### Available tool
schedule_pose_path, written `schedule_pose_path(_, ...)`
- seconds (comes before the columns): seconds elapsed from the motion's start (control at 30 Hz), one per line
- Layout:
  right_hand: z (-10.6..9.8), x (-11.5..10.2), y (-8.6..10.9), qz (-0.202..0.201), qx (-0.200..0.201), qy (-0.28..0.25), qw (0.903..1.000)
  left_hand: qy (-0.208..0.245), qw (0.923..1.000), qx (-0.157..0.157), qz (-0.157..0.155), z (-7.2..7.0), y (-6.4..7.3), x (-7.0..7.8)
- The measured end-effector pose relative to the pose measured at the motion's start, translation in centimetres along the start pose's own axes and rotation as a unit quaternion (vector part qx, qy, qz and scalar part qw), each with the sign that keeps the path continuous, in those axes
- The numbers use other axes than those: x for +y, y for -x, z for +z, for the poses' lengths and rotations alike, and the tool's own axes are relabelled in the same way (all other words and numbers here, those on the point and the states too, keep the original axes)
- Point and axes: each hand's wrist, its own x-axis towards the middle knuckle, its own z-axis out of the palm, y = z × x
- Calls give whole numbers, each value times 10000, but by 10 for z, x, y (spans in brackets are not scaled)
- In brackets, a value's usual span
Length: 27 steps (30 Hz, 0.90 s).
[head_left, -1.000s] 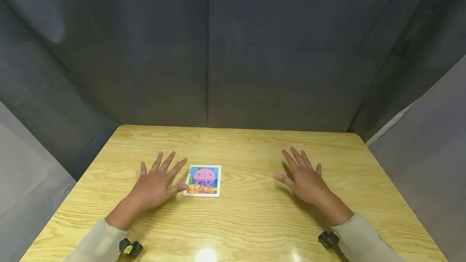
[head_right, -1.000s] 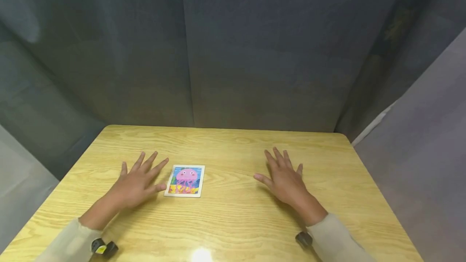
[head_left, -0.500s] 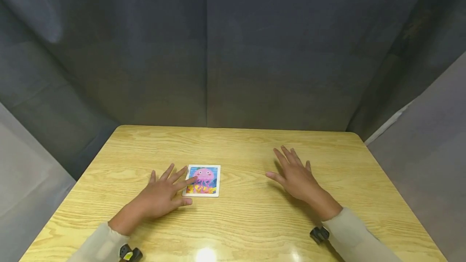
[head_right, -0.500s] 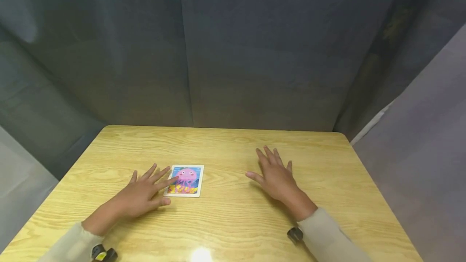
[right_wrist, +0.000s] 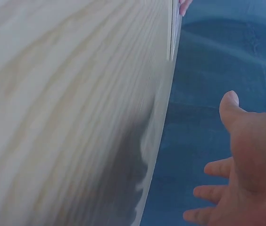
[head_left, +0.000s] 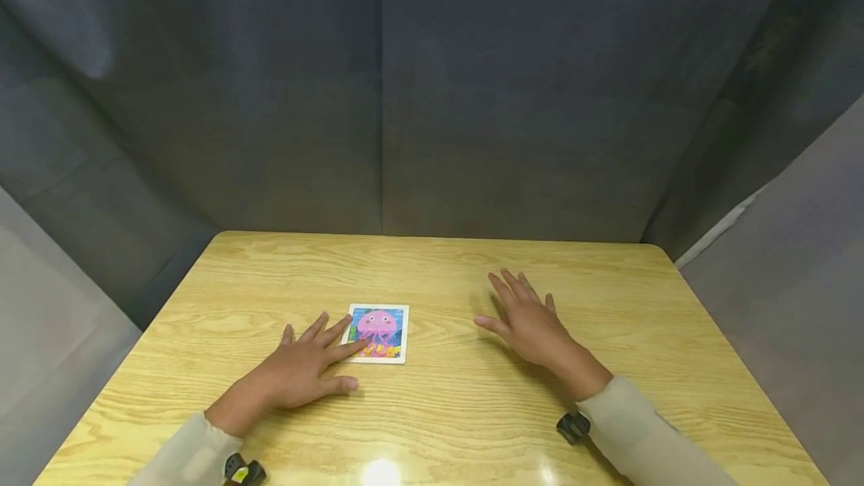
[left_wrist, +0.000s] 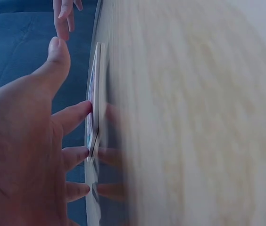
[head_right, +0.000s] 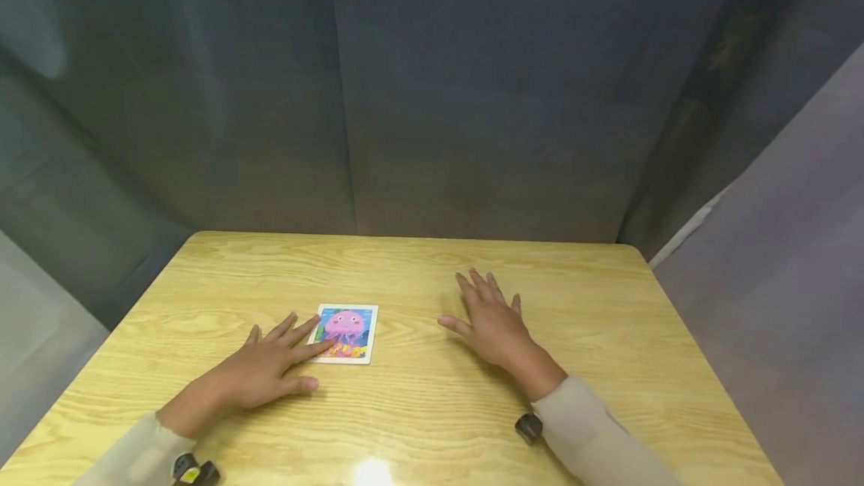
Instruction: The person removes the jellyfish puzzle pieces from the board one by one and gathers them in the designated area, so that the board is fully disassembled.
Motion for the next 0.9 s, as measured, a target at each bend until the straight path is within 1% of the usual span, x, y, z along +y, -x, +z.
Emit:
schedule_pose_path(0.37, 14, -15, -17, -235, -376, -267, 9987, -93, 9998, -158, -49, 0, -11, 0)
schedule_pose_path(0.6, 17, -28, -25, -449, -481, -427, 9969, -106, 9998, -172, 15, 2, -19, -3)
schedule_pose_path(0.9, 24, -43, -38, -543, -685, -447, 9952, -121, 9997, -209, -24, 2, -28, 0)
